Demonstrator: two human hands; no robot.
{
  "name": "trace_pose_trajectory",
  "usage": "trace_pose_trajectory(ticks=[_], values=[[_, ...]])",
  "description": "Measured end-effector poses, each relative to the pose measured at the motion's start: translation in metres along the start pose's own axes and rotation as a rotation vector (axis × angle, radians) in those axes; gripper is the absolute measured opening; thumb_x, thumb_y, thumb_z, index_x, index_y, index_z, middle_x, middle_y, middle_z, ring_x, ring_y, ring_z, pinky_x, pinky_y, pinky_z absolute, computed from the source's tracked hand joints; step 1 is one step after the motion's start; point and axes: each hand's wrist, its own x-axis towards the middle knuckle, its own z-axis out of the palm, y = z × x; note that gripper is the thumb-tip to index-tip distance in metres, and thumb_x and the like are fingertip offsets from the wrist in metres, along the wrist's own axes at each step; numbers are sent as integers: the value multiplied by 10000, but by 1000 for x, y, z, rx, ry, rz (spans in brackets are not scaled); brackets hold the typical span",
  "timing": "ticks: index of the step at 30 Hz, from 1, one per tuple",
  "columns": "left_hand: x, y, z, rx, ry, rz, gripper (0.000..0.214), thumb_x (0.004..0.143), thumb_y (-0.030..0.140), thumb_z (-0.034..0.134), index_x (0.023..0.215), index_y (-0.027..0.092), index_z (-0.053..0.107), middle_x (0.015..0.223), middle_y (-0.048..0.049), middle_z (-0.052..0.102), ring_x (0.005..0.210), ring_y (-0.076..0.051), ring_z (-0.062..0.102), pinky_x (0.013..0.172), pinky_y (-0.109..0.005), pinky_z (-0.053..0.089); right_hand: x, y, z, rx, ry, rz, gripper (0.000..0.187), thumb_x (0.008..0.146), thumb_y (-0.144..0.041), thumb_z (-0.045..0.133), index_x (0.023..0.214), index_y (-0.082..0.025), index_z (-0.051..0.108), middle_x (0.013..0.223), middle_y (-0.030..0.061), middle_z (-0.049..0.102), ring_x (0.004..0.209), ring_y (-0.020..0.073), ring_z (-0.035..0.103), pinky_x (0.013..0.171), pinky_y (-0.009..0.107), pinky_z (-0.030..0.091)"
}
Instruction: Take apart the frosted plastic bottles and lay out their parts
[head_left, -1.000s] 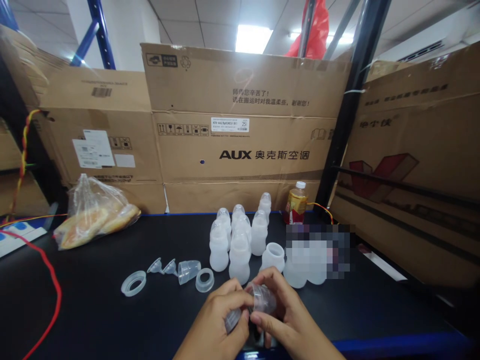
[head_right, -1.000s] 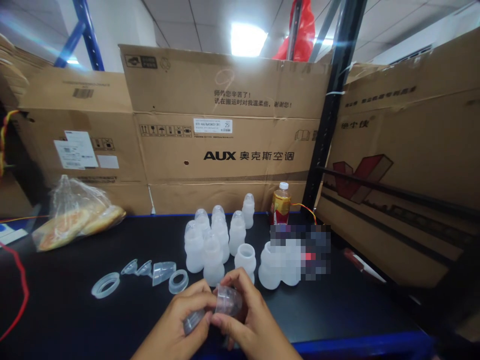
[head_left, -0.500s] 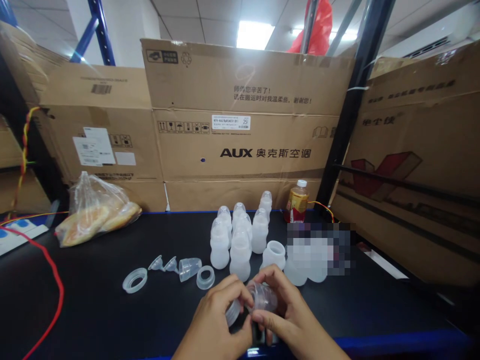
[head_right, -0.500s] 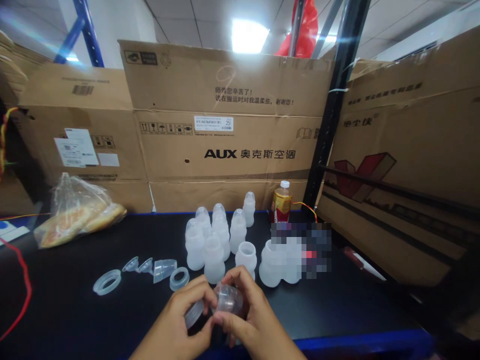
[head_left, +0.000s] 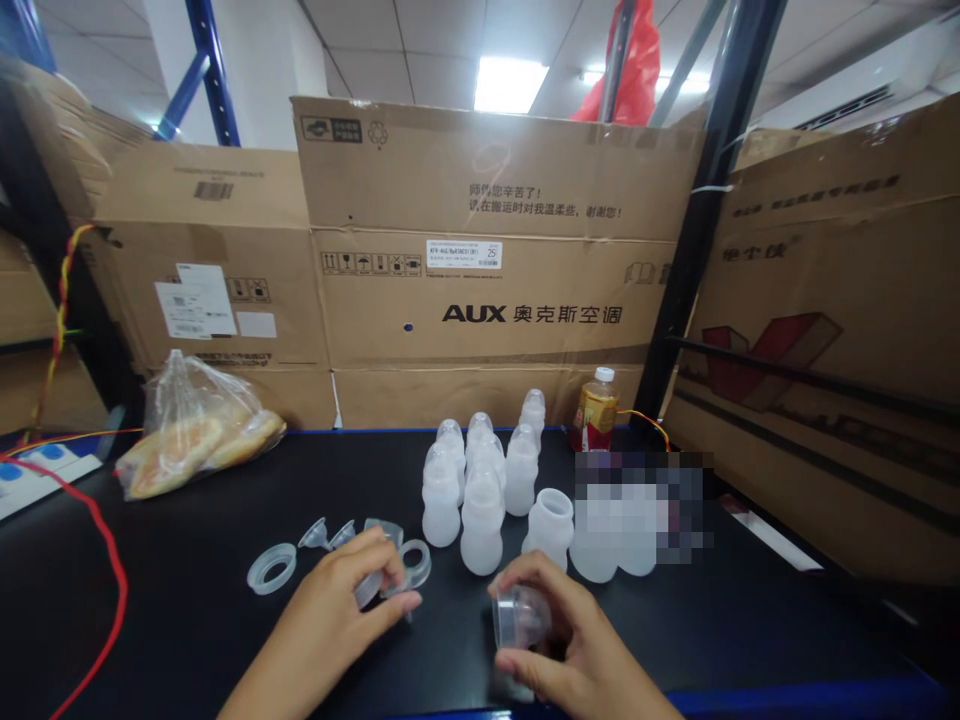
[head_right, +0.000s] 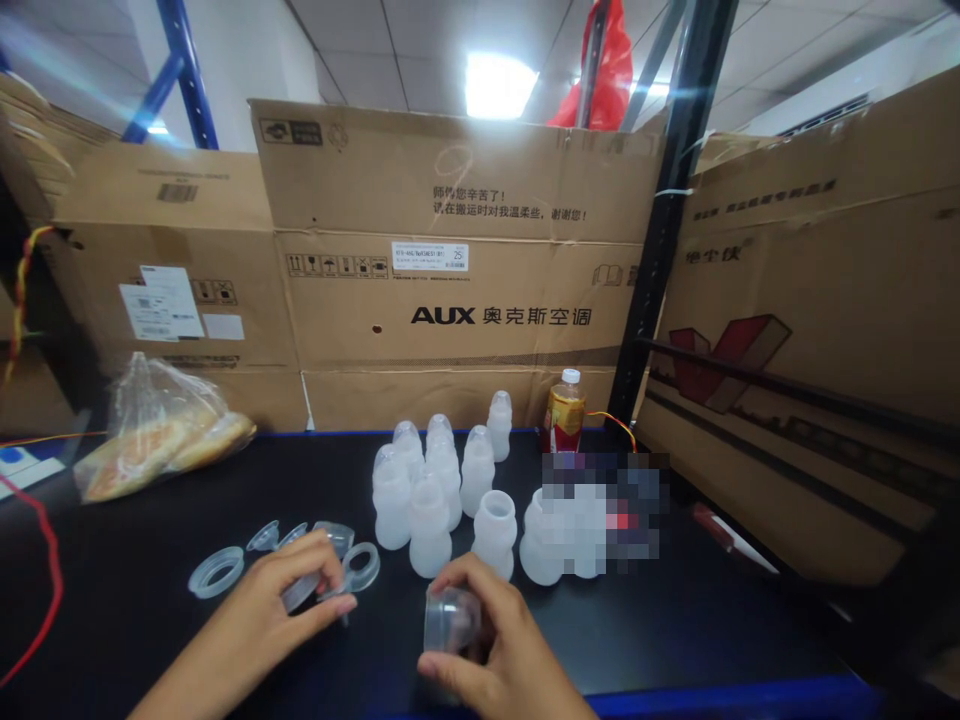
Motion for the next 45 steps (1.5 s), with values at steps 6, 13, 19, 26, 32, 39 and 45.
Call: trace_pose_trajectory(ticks=[6,13,19,26,32,39,45], values=[[1,-21,-8,159,61,-96,130,887,379,755,828,271,712,874,8,724,825,-248,703,795,-323,468,4,-12,1,-196,-28,-138,379,844,-187,802,1203,-295,745,1238,70,676,1070,252,674,879,328,528],[4,-24,-2,221,143,-172,174,863,410,749,995,299,722,874,23,705,823,-262,736,768,-331,480,4,-9,5,-246,-66,-114,501,838,-146,744,1299,-340,765,1379,117,624,1273,326,667,829,314,592],[3,-22,0,215,184,-156,205,915,436,692,1075,308,693,1025,-1,711,927,-277,723,830,-372,515,3,0,8,-308,-85,-96,505,900,-173,694,1361,-372,745,1432,122,565,1222,321,700,762,306,616],[3,-30,3,187,201,-107,248,936,409,700,1158,301,681,1126,-30,690,1051,-298,708,935,-439,552,2,-9,12,-519,-100,-97,579,917,-144,645,1440,-388,679,1533,123,547,713,132,705,788,372,638],[3,-35,5,159,226,-68,254,913,381,727,1150,301,686,1132,-36,686,1055,-297,697,951,-454,555,3,-16,15,-673,-113,-98,672,891,-65,618,1501,-339,553,1483,123,596,870,216,762,822,393,639],[5,-32,4,154,270,13,151,917,369,745,1057,316,725,1075,-17,720,1071,-304,698,968,-463,523,1,-16,16,-662,-38,-183,516,805,-5,587,1225,-287,490,1224,46,698,752,161,683,747,309,597],[5,-22,3,183,327,104,83,954,382,728,977,302,730,1031,-8,734,997,-295,673,948,-464,441,-1,-20,14,-617,-35,-255,454,881,-100,635,1284,-300,573,1225,22,741,708,135,674,696,262,585]])
